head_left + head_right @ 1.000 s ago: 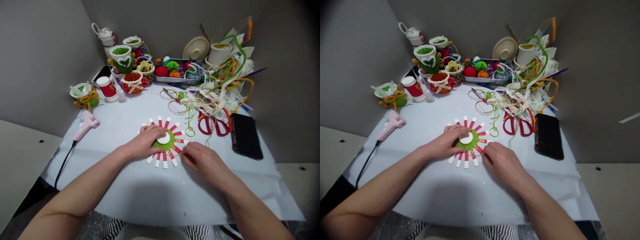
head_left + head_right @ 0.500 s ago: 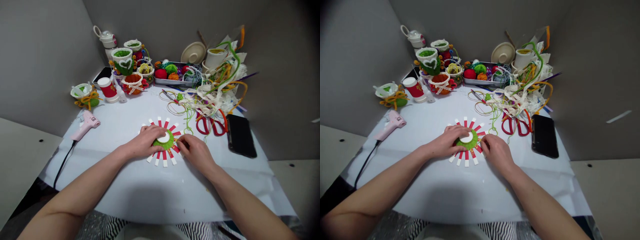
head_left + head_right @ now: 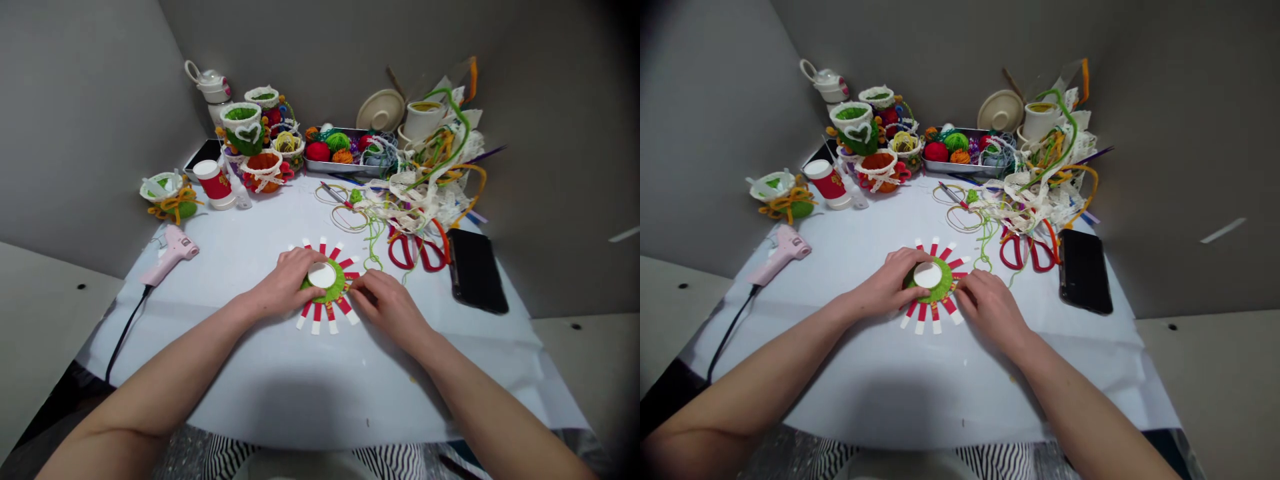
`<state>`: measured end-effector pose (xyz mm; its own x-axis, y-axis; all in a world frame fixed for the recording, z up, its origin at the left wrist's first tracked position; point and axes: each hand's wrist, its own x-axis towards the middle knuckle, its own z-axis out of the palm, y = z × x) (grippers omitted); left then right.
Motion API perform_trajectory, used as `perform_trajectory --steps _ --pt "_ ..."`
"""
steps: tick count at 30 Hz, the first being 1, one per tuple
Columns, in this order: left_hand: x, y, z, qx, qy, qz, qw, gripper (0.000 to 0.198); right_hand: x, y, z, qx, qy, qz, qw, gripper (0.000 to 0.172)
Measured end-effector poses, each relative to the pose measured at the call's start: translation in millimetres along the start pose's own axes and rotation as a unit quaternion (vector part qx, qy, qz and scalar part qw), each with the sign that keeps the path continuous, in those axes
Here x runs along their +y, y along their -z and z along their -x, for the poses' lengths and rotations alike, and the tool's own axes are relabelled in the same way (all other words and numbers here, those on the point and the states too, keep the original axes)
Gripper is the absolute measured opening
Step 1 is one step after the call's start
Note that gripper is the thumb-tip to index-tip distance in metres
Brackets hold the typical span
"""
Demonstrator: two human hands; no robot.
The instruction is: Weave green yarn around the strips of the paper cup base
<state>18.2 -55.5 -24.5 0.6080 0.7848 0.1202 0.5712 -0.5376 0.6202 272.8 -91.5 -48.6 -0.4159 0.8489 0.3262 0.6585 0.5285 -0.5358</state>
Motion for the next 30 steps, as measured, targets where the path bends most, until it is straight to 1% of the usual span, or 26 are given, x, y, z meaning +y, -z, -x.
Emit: perform_trajectory --steps 2,4,7,9,11,13,16,21,24,26,30 --pt "-2 5.6 2 -0.014 -0.018 -0.002 1.0 0.043 -4 3 1 -0.008 0.042 -0.007 0.999 0.015" --pt "-5 8.5 3 -0.035 -0.031 -0.009 0.999 0.046 -7 4 2 -0.032 0.07 -0.009 0.997 0.015" --pt "-9 7.3 3 -0.071 -0.046 -0.012 0.996 0.048 -8 3 3 -0.07 0.073 -0.007 0.995 0.013" --pt "-10 4.7 3 -0.083 -0.051 -0.006 0.995 0.044 -7 2 4 -0.079 0.063 -0.006 0.995 0.011" --pt "-9 2.1 2 -0.084 -0.05 0.0 0.995 0.043 -6 0 5 -0.08 0.057 -0.004 0.995 0.01" --pt "-7 0.2 2 -0.083 -0.045 0.001 0.996 0.046 -5 0 5 -0.084 0.057 -0.002 0.995 0.011" --pt "-5 -0.9 1 -0.083 -0.037 -0.003 0.996 0.045 -5 4 5 -0.093 0.059 -0.01 0.994 0.013" --pt "-5 -0.1 2 -0.085 -0.035 -0.003 0.996 0.042 -6 21 7 -0.106 0.062 -0.032 0.992 0.016" --pt "-8 -1.1 3 -0.078 -0.041 -0.002 0.996 0.044 -5 31 9 -0.114 0.054 -0.047 0.991 0.018" --pt "-10 -2.3 3 -0.071 -0.047 -0.002 0.996 0.045 -4 37 10 -0.135 0.042 -0.059 0.988 0.017" --pt "-11 -3.5 3 -0.073 -0.044 -0.002 0.996 0.047 -4 43 11 -0.22 0.028 -0.076 0.972 0.021"
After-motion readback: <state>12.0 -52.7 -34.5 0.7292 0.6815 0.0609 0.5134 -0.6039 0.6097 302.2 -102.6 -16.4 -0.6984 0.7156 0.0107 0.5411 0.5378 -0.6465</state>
